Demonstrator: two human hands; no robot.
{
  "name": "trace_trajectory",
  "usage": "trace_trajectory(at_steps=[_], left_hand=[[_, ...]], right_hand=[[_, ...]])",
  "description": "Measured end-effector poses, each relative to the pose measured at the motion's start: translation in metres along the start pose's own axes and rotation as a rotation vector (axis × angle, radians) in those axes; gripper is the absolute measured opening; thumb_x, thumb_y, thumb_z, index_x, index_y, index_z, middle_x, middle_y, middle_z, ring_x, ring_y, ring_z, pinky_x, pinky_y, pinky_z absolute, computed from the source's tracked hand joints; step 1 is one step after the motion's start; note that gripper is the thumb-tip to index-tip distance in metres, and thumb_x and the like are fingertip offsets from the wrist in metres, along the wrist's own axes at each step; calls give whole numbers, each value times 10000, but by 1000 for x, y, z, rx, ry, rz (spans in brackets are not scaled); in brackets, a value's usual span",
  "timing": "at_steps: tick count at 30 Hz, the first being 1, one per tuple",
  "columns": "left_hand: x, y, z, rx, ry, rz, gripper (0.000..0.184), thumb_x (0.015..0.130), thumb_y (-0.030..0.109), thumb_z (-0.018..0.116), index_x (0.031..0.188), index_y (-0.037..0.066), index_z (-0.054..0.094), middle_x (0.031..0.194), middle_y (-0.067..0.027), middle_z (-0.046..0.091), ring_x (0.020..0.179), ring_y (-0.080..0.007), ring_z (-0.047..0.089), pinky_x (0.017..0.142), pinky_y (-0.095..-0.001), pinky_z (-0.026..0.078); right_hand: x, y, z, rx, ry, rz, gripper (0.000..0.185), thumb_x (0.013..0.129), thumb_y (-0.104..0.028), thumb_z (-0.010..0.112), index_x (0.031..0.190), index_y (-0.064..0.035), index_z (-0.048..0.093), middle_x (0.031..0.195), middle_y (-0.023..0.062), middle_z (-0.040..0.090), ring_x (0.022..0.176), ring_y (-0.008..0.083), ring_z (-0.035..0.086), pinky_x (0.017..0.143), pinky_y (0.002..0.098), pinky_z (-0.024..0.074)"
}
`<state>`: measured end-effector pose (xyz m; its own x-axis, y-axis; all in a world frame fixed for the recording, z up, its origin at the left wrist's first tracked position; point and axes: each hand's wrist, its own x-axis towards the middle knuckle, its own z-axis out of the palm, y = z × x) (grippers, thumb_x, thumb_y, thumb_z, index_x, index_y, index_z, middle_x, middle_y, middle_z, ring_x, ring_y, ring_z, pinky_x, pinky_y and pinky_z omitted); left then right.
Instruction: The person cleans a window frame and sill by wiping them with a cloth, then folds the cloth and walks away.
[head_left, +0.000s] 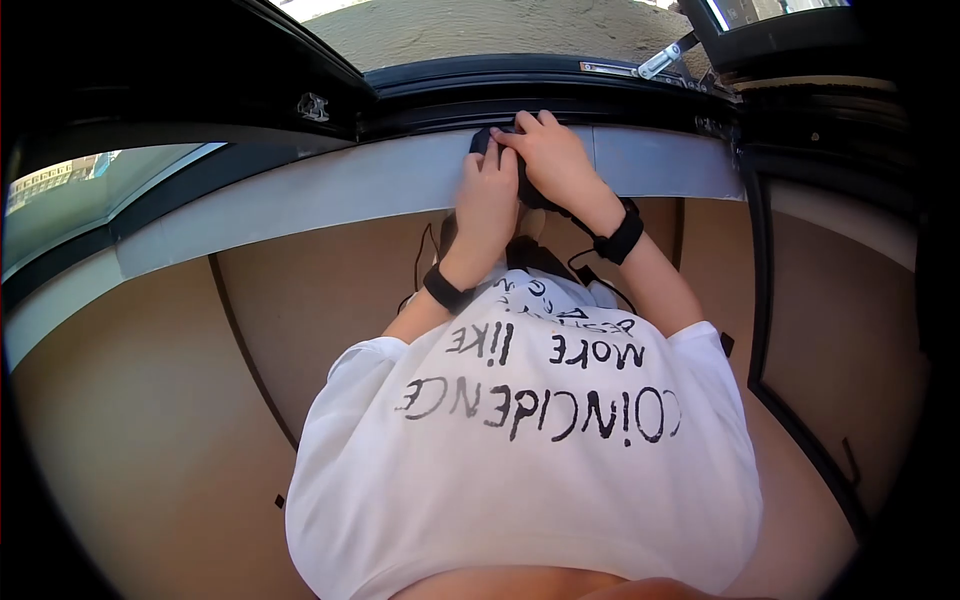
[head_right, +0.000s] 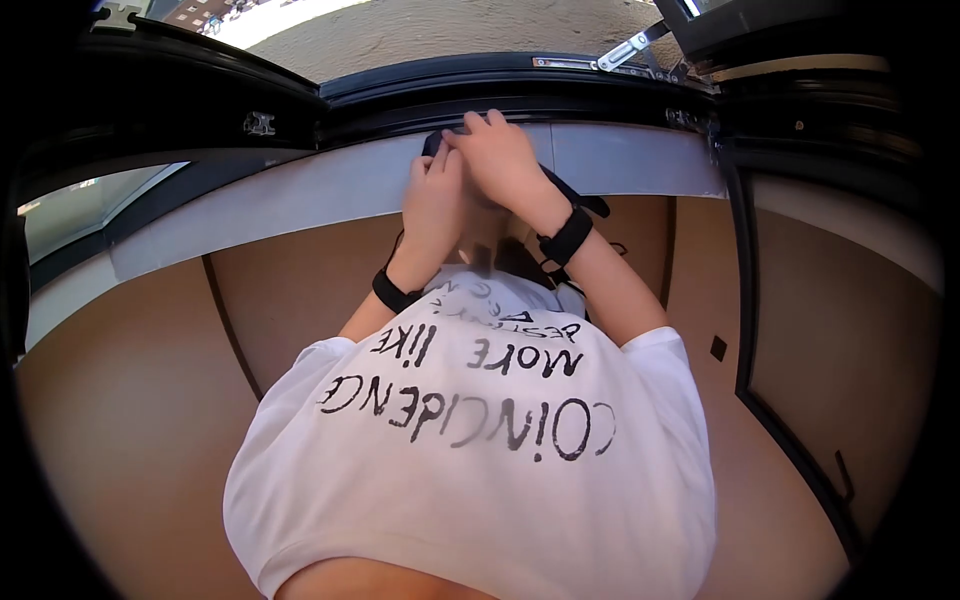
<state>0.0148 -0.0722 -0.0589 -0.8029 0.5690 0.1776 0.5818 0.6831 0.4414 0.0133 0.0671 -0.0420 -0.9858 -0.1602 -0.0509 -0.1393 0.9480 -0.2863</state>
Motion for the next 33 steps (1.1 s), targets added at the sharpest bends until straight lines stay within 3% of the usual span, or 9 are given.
trace_trajectory(at_steps=[3, 6, 7, 11, 14, 18, 22, 25, 33], left_hand=[[3, 9, 15, 86, 47, -30, 421, 703, 38, 634, 1116, 20, 558, 1187, -156, 585, 869, -238, 539, 641, -278, 531], [10, 25, 21, 131, -43, 25, 385, 728, 48, 627, 1108, 30, 564, 1200, -204, 585, 870, -259, 554, 589, -258, 534], [8, 28, 24, 151, -20, 11, 434, 717, 55, 646, 1139, 18, 554, 1229, -228, 563, 899, -276, 551, 677, -271, 536], [-1, 6, 4, -41, -91, -71, 572, 664, 14, 679, 1202, -52, 498, 1286, -235, 521, 907, -292, 529, 826, -317, 488], [-9, -20, -9, -40, 23, -67, 511, 675, 2, 660, 1164, -44, 516, 1221, -165, 576, 890, -280, 527, 769, -311, 507], [-3, -5, 10, -9, 66, -18, 393, 681, 19, 651, 1060, -8, 549, 1171, -155, 594, 885, -260, 539, 664, -300, 537], [-3, 8, 9, 1, 28, -54, 401, 689, 12, 637, 1079, -18, 549, 1199, -165, 582, 890, -265, 539, 692, -302, 537], [-12, -18, -9, -30, 12, -88, 434, 703, -1, 628, 1124, -51, 536, 1246, -167, 565, 918, -282, 530, 743, -310, 529], [-3, 1, 3, -41, -16, -85, 419, 698, 16, 627, 1095, -73, 525, 1210, -161, 589, 938, -264, 533, 707, -284, 531]], right_hand=[[-1, 9, -8, -8, -20, 6, 423, 805, -61, 570, 1194, -210, 642, 972, 70, 549, 890, 271, 534, 759, 356, 498], [-11, 25, -15, -1, -69, 38, 444, 806, -58, 575, 1218, -215, 627, 981, 79, 545, 906, 278, 536, 764, 365, 496], [-14, 27, -13, -5, -67, 28, 450, 806, -56, 575, 1224, -216, 623, 983, 80, 543, 908, 279, 537, 765, 366, 495], [-4, 7, -6, 41, -36, -23, 470, 796, -32, 564, 1234, -196, 613, 975, 82, 537, 906, 272, 541, 753, 361, 494], [9, -21, 1, 19, 13, -42, 468, 787, -26, 565, 1227, -179, 613, 950, 68, 540, 898, 261, 544, 732, 347, 497], [-8, -4, -5, 56, -53, 65, 556, 783, 38, 533, 1270, -225, 591, 986, 94, 533, 929, 287, 535, 758, 363, 498], [-12, -4, -10, 95, -89, 106, 594, 781, 60, 517, 1293, -236, 577, 1011, 100, 531, 948, 294, 535, 766, 368, 499], [6, -19, 5, 92, -46, 7, 544, 790, 28, 529, 1280, -202, 584, 1008, 95, 535, 933, 285, 537, 765, 370, 499], [-5, -6, -6, 107, -98, 83, 545, 793, 43, 512, 1277, -195, 587, 1000, 116, 535, 929, 309, 529, 802, 370, 488]])
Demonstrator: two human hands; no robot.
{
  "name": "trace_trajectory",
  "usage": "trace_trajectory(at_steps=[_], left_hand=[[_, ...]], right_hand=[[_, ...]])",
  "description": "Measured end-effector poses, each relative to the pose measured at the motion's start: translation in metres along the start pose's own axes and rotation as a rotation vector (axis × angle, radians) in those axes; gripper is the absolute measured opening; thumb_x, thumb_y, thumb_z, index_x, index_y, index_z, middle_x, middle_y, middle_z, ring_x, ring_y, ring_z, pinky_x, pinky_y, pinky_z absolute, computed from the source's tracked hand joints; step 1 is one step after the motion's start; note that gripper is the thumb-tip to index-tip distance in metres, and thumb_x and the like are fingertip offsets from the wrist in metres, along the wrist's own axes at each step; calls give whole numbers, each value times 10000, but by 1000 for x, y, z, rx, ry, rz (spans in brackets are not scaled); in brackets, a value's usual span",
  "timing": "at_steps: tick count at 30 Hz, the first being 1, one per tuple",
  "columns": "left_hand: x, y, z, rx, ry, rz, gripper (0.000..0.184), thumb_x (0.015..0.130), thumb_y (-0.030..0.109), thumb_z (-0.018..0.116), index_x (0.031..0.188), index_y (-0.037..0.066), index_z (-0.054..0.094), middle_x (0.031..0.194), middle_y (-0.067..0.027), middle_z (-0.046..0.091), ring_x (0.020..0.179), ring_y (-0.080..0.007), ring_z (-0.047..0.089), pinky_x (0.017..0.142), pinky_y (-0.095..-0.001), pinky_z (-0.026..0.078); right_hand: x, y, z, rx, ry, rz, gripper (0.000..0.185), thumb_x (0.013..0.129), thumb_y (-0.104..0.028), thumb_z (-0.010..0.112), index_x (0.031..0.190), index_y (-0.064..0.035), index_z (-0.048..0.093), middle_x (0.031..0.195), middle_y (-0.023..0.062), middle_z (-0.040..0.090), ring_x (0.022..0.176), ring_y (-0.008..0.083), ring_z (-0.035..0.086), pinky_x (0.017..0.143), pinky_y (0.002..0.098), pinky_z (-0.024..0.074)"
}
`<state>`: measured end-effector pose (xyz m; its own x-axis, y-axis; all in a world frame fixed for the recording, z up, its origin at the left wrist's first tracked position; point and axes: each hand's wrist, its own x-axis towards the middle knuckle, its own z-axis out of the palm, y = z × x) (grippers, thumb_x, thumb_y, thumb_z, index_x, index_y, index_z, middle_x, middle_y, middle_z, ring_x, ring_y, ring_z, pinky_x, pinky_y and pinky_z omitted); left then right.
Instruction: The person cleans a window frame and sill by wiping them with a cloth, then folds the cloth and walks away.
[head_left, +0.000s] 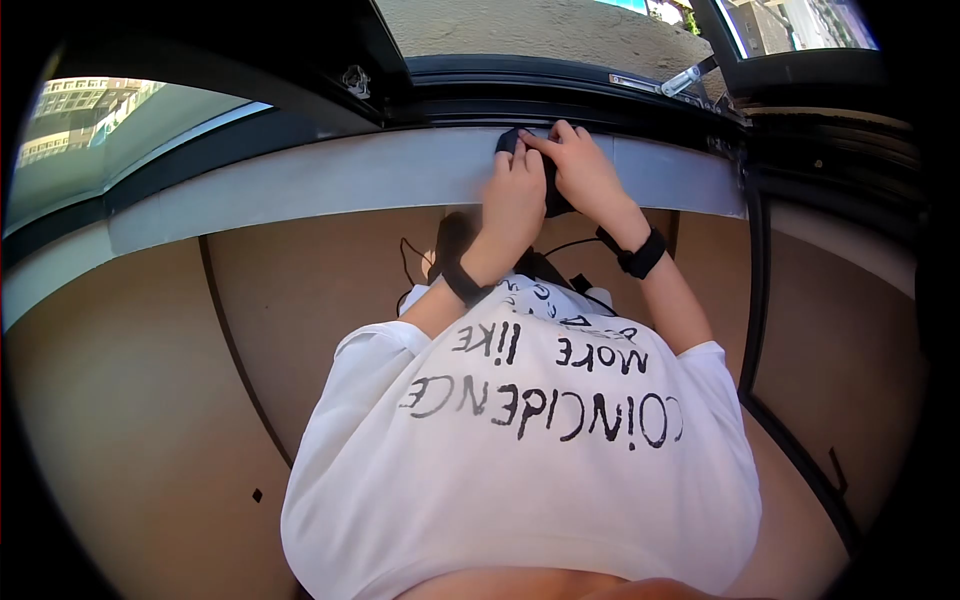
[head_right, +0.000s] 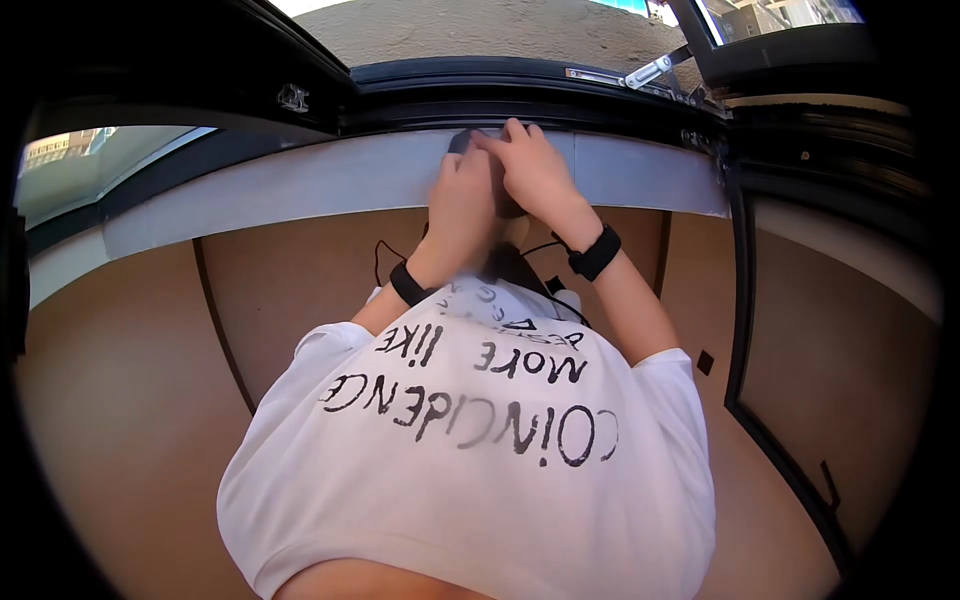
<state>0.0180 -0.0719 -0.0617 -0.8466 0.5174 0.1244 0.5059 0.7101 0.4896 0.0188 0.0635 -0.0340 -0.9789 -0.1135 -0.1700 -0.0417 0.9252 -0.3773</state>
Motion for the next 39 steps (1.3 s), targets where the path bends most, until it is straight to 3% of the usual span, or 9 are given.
trace_trajectory(at_steps=[7, 13, 21, 22, 26, 29, 33, 35, 39], left_hand=[[-15, -36, -18, 48, 19, -38, 402, 702, 4, 621, 1084, -59, 513, 1304, -153, 527, 999, -280, 518, 738, -294, 546], [-6, -14, -2, 54, 26, 56, 463, 702, 19, 616, 1144, -68, 513, 1276, -173, 545, 978, -281, 518, 720, -293, 547], [-20, -52, -34, 105, 42, -88, 358, 731, 39, 620, 1065, -36, 516, 1330, -106, 525, 996, -284, 512, 697, -320, 552], [-20, -51, -35, 36, 34, -119, 338, 757, 5, 586, 1086, -25, 519, 1351, -106, 518, 1000, -312, 511, 771, -357, 526], [-14, -37, -23, -3, 23, -12, 381, 725, -1, 590, 1097, -44, 520, 1309, -110, 539, 991, -280, 515, 720, -322, 547], [-16, -24, -16, 14, 33, -28, 396, 728, 0, 587, 1116, -43, 516, 1292, -102, 554, 1009, -280, 516, 753, -335, 540], [-22, -55, -39, 114, 102, -129, 393, 745, 13, 598, 1131, -21, 532, 1278, -69, 575, 1000, -275, 529, 748, -325, 538], [-26, -72, -49, 109, 124, -166, 433, 801, 32, 566, 1228, -8, 506, 1234, -83, 588, 1031, -299, 523, 745, -350, 535], [-22, -64, -45, 69, 88, -127, 441, 789, 30, 581, 1223, 0, 515, 1203, -107, 597, 1012, -306, 522, 752, -380, 524]], right_hand=[[23, -30, 20, 56, 87, -121, 544, 777, 51, 507, 1269, -166, 592, 982, 101, 530, 899, 299, 538, 778, 377, 487], [5, -12, 10, 72, 86, 12, 516, 786, 42, 507, 1249, -163, 606, 964, 106, 534, 901, 307, 534, 757, 381, 490], [38, -54, 31, 86, 118, -111, 473, 786, -3, 548, 1226, -162, 614, 958, 99, 548, 883, 286, 555, 744, 379, 503], [38, -52, 33, 83, 135, -123, 435, 786, -42, 568, 1202, -154, 628, 965, 112, 555, 882, 300, 560, 737, 383, 510], [19, -33, 19, 144, 59, 20, 439, 783, -54, 569, 1207, -153, 626, 992, 131, 555, 909, 336, 538, 766, 412, 499], [9, -25, 20, 135, 90, -4, 502, 783, 34, 516, 1235, -158, 622, 932, 111, 536, 863, 301, 539, 744, 381, 491], [39, -57, 31, 120, 87, -127, 481, 793, 3, 529, 1245, -144, 605, 962, 113, 552, 889, 304, 555, 753, 381, 509], [56, -75, 36, 118, 68, -171, 444, 807, -21, 540, 1230, -133, 610, 986, 109, 559, 900, 302, 558, 749, 377, 509], [46, -74, 36, 39, 120, -94, 422, 819, -54, 552, 1223, -157, 619, 984, 111, 556, 888, 314, 558, 741, 383, 510]])
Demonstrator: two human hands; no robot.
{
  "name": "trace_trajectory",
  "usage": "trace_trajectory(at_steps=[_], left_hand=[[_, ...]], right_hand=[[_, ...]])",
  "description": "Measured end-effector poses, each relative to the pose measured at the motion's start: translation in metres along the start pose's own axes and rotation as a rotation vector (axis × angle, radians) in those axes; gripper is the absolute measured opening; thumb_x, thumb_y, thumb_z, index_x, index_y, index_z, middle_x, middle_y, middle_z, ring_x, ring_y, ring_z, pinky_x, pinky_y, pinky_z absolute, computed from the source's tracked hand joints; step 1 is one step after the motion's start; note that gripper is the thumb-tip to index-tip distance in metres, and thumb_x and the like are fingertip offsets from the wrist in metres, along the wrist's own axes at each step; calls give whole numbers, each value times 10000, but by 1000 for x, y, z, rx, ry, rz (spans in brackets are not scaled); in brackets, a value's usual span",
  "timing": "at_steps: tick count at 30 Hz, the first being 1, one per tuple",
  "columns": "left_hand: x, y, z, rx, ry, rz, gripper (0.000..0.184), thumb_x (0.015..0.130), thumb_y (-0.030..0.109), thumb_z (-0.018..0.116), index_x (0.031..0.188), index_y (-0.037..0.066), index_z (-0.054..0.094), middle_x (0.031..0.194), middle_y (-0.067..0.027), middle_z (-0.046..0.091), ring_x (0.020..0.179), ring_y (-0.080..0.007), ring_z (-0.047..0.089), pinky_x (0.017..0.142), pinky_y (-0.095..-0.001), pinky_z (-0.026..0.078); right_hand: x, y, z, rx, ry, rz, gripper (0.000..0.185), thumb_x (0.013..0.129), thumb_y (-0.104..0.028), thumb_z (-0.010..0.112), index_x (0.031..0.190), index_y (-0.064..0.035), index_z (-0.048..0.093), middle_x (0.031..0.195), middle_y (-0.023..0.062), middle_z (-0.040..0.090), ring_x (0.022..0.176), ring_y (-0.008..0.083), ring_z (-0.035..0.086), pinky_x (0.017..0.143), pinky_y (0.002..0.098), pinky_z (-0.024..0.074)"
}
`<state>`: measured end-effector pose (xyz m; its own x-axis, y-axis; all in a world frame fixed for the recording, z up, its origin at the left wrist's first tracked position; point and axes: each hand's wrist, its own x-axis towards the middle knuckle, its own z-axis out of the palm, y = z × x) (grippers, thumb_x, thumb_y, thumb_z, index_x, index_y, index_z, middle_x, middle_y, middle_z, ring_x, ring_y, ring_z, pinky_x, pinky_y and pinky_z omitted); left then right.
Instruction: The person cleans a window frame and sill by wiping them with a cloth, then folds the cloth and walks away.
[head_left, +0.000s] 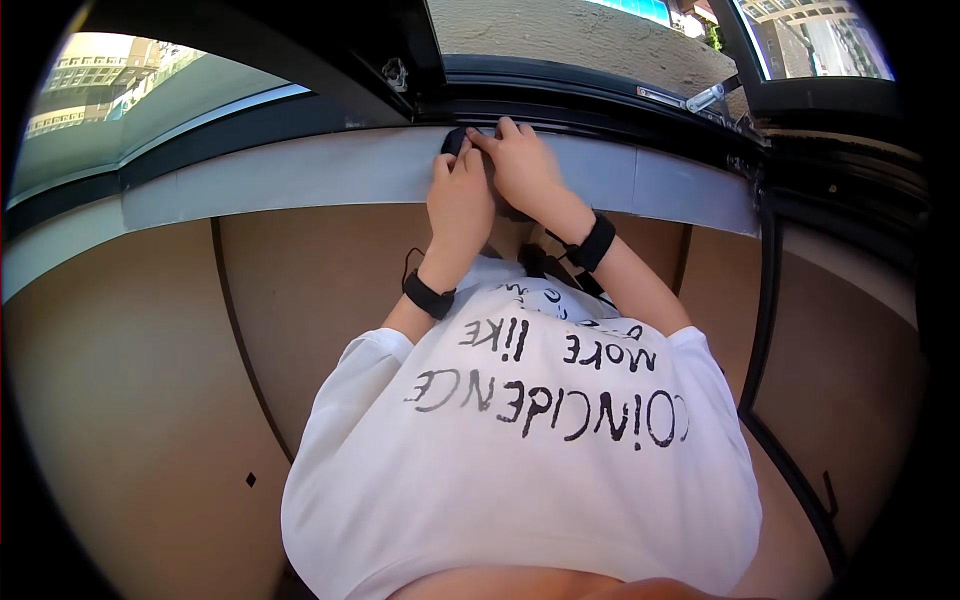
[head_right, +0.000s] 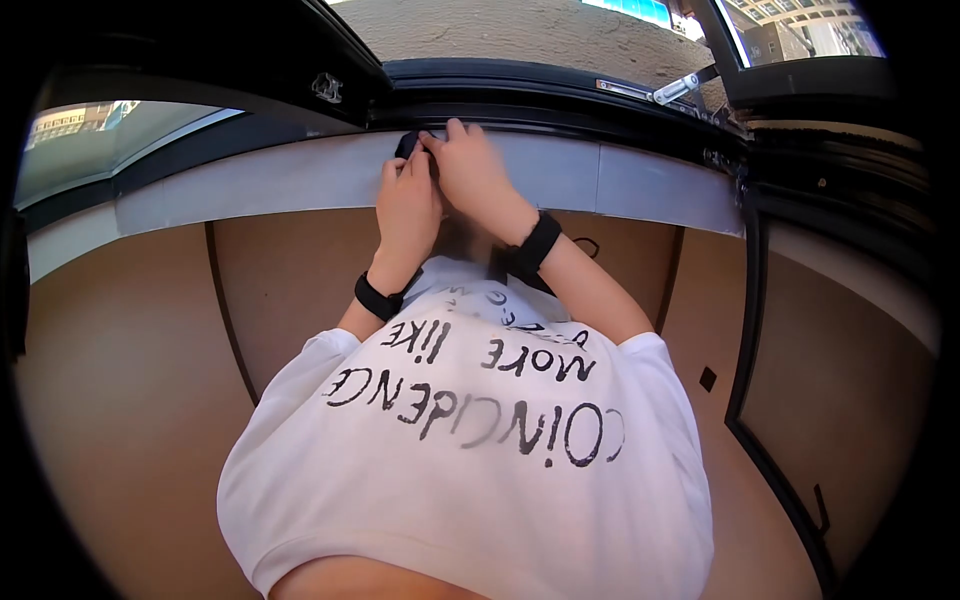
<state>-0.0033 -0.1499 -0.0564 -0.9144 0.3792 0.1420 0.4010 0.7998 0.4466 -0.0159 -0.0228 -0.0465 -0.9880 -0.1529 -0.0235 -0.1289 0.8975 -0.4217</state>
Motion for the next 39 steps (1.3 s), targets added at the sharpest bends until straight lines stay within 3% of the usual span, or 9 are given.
trace_trajectory(at_steps=[1, 4, 11, 16, 20, 29, 34, 39], left_hand=[[0, 11, 5, -21, -1, 37, 408, 736, 5, 589, 1139, -28, 537, 1275, -97, 573, 992, -280, 525, 711, -327, 545], [-2, 47, 24, -101, -101, 82, 423, 719, -8, 583, 1135, -49, 515, 1283, -99, 562, 978, -280, 521, 734, -329, 541], [-5, -2, -5, -33, -12, -20, 368, 724, -5, 603, 1081, -38, 522, 1299, -100, 548, 957, -292, 528, 719, -341, 537], [3, 5, 5, -73, -69, 79, 404, 716, 4, 612, 1107, -51, 526, 1252, -126, 570, 976, -297, 520, 731, -331, 536], [8, 35, 20, -148, -146, 103, 411, 704, -4, 617, 1099, -63, 522, 1239, -136, 557, 982, -297, 517, 755, -333, 533], [1, -27, -12, -41, -130, 134, 493, 699, -8, 620, 1174, -63, 499, 1292, -124, 539, 977, -296, 528, 725, -341, 538], [14, 20, 20, -123, -163, 242, 505, 689, 6, 630, 1171, -72, 497, 1211, -125, 582, 972, -285, 526, 708, -315, 542], [10, 13, 14, -141, -171, 149, 577, 664, -30, 648, 1208, -63, 460, 1240, -99, 548, 969, -280, 515, 754, -333, 526]], right_hand=[[-10, 7, -8, 17, -37, 109, 440, 816, -44, 548, 1231, -175, 619, 965, 118, 547, 880, 323, 555, 743, 394, 506], [-43, 40, -23, 100, -28, 180, 383, 804, -93, 578, 1178, -156, 631, 961, 142, 554, 879, 329, 566, 718, 423, 512], [-3, -8, -1, 40, 5, 5, 425, 792, -17, 552, 1197, -118, 632, 951, 124, 545, 855, 320, 551, 729, 396, 505], [-11, 6, -13, -7, -24, 110, 486, 775, 0, 547, 1225, -165, 623, 965, 128, 544, 854, 326, 546, 729, 402, 505], [-36, 41, -17, 132, 21, 182, 501, 763, 28, 529, 1218, -154, 631, 941, 142, 539, 868, 336, 543, 751, 401, 478], [-2, -21, 8, 83, 37, 144, 455, 784, 4, 538, 1202, -147, 635, 958, 123, 542, 885, 328, 542, 724, 407, 495], [-38, 25, -16, 103, 37, 321, 476, 786, 27, 518, 1209, -156, 637, 926, 142, 534, 864, 341, 539, 728, 410, 476], [-29, 19, -11, 65, 48, 194, 479, 779, 14, 527, 1225, -133, 622, 937, 143, 540, 866, 332, 554, 737, 402, 485]])
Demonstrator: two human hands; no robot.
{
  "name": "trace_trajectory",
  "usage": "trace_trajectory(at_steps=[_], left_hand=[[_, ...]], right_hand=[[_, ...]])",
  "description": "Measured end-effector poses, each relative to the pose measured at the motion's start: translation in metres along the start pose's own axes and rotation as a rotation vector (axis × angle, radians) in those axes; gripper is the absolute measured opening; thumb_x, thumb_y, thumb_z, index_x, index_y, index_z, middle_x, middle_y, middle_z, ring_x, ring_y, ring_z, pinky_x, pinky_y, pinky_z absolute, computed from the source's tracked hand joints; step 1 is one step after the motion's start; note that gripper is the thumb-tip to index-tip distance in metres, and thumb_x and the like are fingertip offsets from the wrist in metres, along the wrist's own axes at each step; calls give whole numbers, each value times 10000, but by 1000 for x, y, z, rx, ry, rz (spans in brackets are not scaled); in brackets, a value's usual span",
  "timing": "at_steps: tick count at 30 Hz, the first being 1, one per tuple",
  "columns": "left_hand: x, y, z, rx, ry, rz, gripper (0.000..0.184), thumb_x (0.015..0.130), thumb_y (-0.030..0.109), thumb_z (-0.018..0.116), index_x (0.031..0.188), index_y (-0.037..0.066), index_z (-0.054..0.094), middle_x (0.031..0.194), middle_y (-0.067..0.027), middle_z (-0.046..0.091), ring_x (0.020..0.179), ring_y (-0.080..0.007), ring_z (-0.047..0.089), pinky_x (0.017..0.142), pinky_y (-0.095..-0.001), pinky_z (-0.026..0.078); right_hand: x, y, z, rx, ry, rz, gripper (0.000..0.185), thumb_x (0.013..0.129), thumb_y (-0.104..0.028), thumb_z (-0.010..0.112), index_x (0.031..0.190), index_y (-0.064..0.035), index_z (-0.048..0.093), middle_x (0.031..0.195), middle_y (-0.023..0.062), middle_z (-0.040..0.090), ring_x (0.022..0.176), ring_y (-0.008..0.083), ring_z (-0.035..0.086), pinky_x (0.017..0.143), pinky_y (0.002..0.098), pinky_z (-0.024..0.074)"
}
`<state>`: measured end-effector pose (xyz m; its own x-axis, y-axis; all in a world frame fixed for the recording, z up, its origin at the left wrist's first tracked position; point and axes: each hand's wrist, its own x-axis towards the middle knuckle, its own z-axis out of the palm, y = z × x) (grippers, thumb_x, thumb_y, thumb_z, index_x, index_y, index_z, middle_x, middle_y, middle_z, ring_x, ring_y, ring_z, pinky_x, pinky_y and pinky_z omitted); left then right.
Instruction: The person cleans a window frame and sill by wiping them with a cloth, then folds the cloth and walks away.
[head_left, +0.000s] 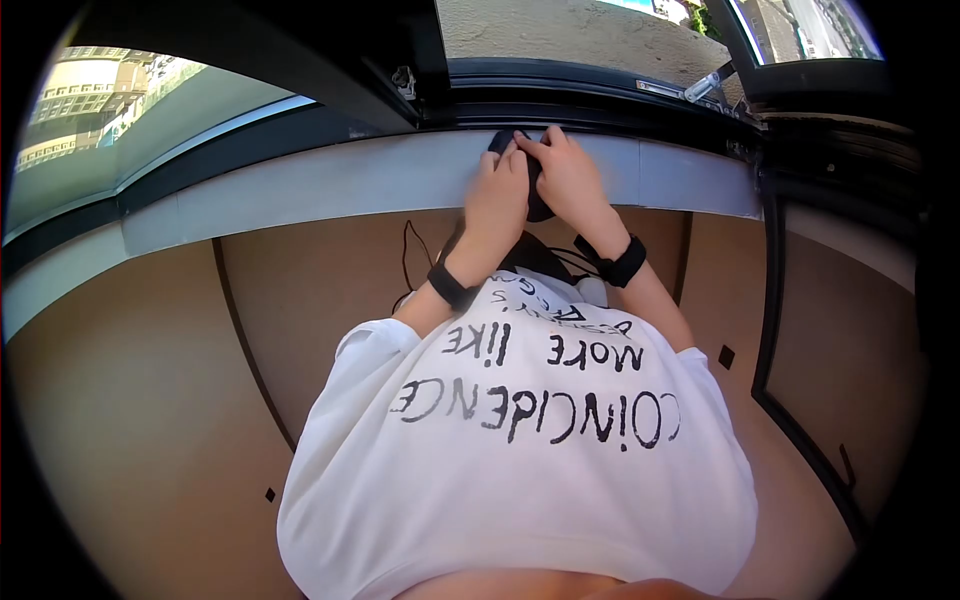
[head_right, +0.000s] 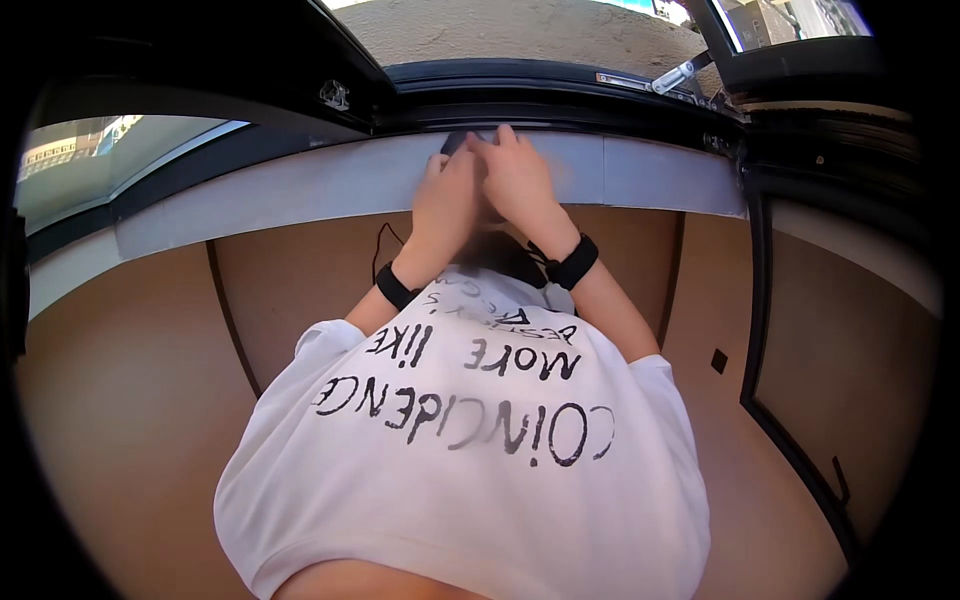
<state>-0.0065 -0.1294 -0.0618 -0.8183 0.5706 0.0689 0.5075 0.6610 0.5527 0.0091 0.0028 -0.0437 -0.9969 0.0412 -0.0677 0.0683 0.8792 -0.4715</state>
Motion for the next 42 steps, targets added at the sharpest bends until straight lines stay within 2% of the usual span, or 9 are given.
trace_trajectory(at_steps=[9, 15, 21, 26, 28, 30, 32, 34, 42], left_hand=[[-27, -16, -29, 211, 122, -181, 383, 846, 23, 533, 1227, 12, 510, 1079, -109, 637, 963, -305, 549, 783, -383, 497], [-30, -9, -20, 189, 220, -161, 301, 876, 27, 483, 1174, 35, 525, 1085, -135, 631, 941, -329, 550, 809, -396, 477], [-28, 17, -35, -300, 254, -338, 229, 914, 53, 451, 1138, 45, 499, 1038, -205, 615, 889, -397, 594, 771, -393, 484], [-22, 45, -51, -664, 335, -178, 175, 982, 88, 444, 1134, 10, 478, 932, -35, 564, 829, -100, 516, 791, -228, 428], [-14, 42, -47, -605, 325, -96, 197, 952, 68, 449, 1140, 19, 483, 964, -104, 584, 817, -203, 563, 765, -273, 449], [-7, 41, -50, -559, 263, -92, 226, 932, 58, 461, 1155, 41, 496, 981, -138, 592, 805, -268, 592, 734, -308, 464], [-1, 40, -59, -523, 148, -164, 263, 919, 58, 480, 1178, 76, 519, 984, -137, 586, 795, -296, 601, 697, -333, 475], [3, 29, -60, -309, 40, 13, 294, 902, 61, 502, 1186, 121, 550, 963, -130, 573, 791, -318, 600, 663, -370, 479], [25, 19, -12, -180, -2, 233, 271, 858, 56, 557, 1105, 139, 628, 915, -102, 551, 803, -318, 597, 649, -391, 494]], right_hand=[[-14, -20, 25, 177, 113, -203, 447, 789, -111, 622, 1224, -35, 553, 1036, 130, 542, 886, 302, 553, 731, 377, 508], [-64, 27, 14, 130, 210, -78, 344, 806, -221, 688, 1076, -26, 605, 876, 112, 577, 828, 293, 560, 689, 370, 473], [-76, 33, 15, 339, 239, -139, 270, 796, -214, 703, 943, -5, 612, 853, 110, 592, 816, 297, 559, 697, 361, 467], [-84, 37, 3, 512, 339, -180, 207, 849, -160, 637, 984, -8, 597, 895, 121, 605, 860, 309, 569, 739, 365, 469], [-84, 49, 6, 565, 278, -205, 186, 886, -156, 584, 998, -8, 593, 903, 140, 605, 876, 320, 569, 749, 366, 472], [-93, 55, -12, 818, 169, 84, 159, 940, -129, 514, 1008, 4, 570, 830, 135, 580, 767, 271, 552, 716, 326, 454], [-94, 58, -31, 913, 425, 168, 185, 991, -177, 477, 969, -8, 550, 731, 13, 487, 695, 83, 419, 654, 224, 390], [-96, 71, -41, 898, 587, 242, 203, 998, -205, 482, 937, -26, 555, 731, -40, 471, 691, 53, 399, 639, 198, 375], [-57, 67, -35, 99, 454, 251, 176, 834, -197, 672, 884, -48, 594, 868, 86, 602, 756, 292, 599, 666, 351, 478]])
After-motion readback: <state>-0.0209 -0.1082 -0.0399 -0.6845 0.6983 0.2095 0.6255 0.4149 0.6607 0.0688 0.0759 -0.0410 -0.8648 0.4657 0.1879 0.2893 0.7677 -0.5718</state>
